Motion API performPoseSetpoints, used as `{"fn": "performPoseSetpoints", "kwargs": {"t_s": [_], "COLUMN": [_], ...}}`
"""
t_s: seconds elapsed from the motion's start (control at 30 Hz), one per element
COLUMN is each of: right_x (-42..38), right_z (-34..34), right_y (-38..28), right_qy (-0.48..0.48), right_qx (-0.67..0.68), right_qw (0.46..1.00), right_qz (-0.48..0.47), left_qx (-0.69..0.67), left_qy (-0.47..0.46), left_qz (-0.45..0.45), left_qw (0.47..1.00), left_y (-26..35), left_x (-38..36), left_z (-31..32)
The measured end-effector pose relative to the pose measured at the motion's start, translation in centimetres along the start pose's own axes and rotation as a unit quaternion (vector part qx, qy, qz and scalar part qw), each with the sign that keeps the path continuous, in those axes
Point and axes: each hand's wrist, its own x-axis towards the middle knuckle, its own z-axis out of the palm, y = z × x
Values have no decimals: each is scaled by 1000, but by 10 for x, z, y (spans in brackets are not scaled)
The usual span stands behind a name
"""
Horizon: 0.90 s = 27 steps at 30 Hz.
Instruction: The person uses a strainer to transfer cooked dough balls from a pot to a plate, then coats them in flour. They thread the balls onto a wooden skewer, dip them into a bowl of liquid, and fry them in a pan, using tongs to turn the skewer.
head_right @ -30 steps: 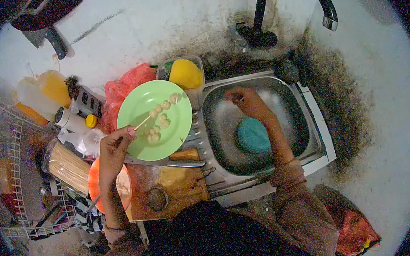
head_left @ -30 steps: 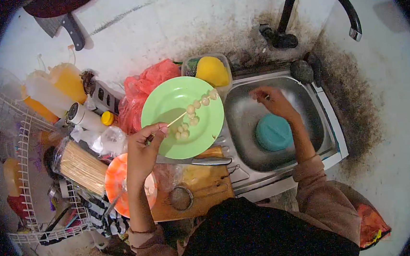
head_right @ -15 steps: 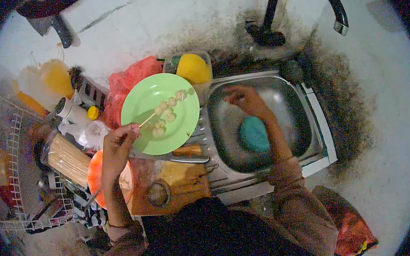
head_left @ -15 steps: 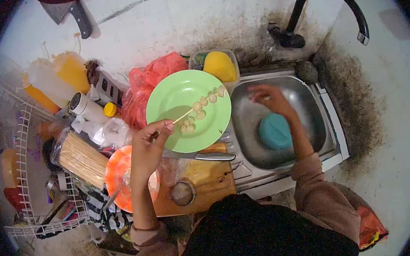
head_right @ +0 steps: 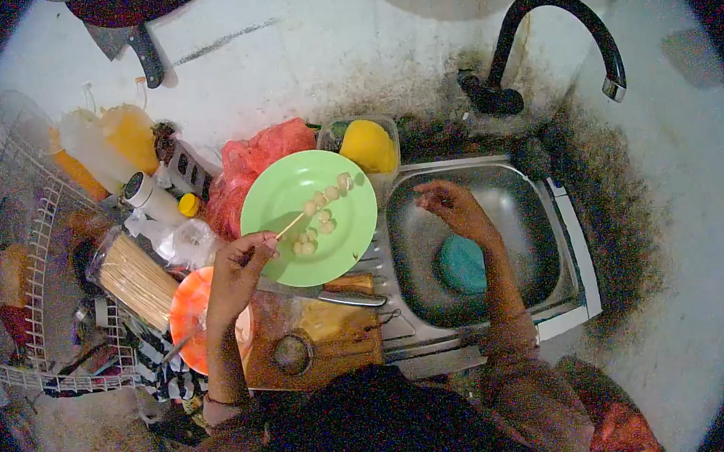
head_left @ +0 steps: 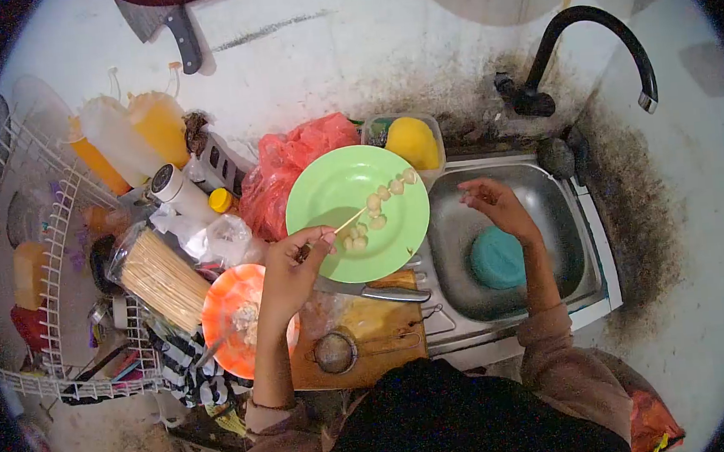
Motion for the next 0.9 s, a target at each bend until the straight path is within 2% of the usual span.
{"fn": "performPoseSetpoints", "kwargs": {"t_s": [0.03, 0.07, 0.1, 0.13, 0.17, 0.2, 0.3, 0.4, 0.6, 0.8, 0.9], "right_x": [-3, -6, -10, -10, -8, -7, -13, -10, -1, -1, -7], "right_z": [0, -1, 0, 7, 23, 37, 59, 73, 84, 80, 81], "right_y": [-4, -10, -17, -33, -57, -77, -116, -131, -126, -127, -130], "right_qy": [15, 28, 42, 81, 117, 148, 136, 155, 189, 160, 124], "right_qx": [-213, -416, -596, -446, -282, -108, -106, -171, -146, -133, 12], "right_qw": [974, 896, 772, 870, 939, 975, 963, 929, 924, 935, 974], "right_qz": [-77, -151, -216, -191, -161, -124, -209, -289, -299, -289, -188], "left_qx": [-8, -17, -24, -19, -14, -9, 0, -3, -7, -43, -29], "left_qy": [4, 10, 16, 13, 9, 4, -8, 0, -7, 0, 12], "left_qz": [2, 5, 7, -1, -8, -17, -9, -10, 15, -7, -23], "left_qw": [1000, 1000, 1000, 1000, 1000, 1000, 1000, 1000, 1000, 999, 999], "left_y": [0, 0, -1, 0, 0, 1, 2, 8, 6, -3, 4], "left_x": [0, -1, -2, -3, -4, -4, -3, -6, -8, -8, -9], "left_z": [1, 2, 2, 2, 3, 3, 7, 12, 12, 14, 16]}}
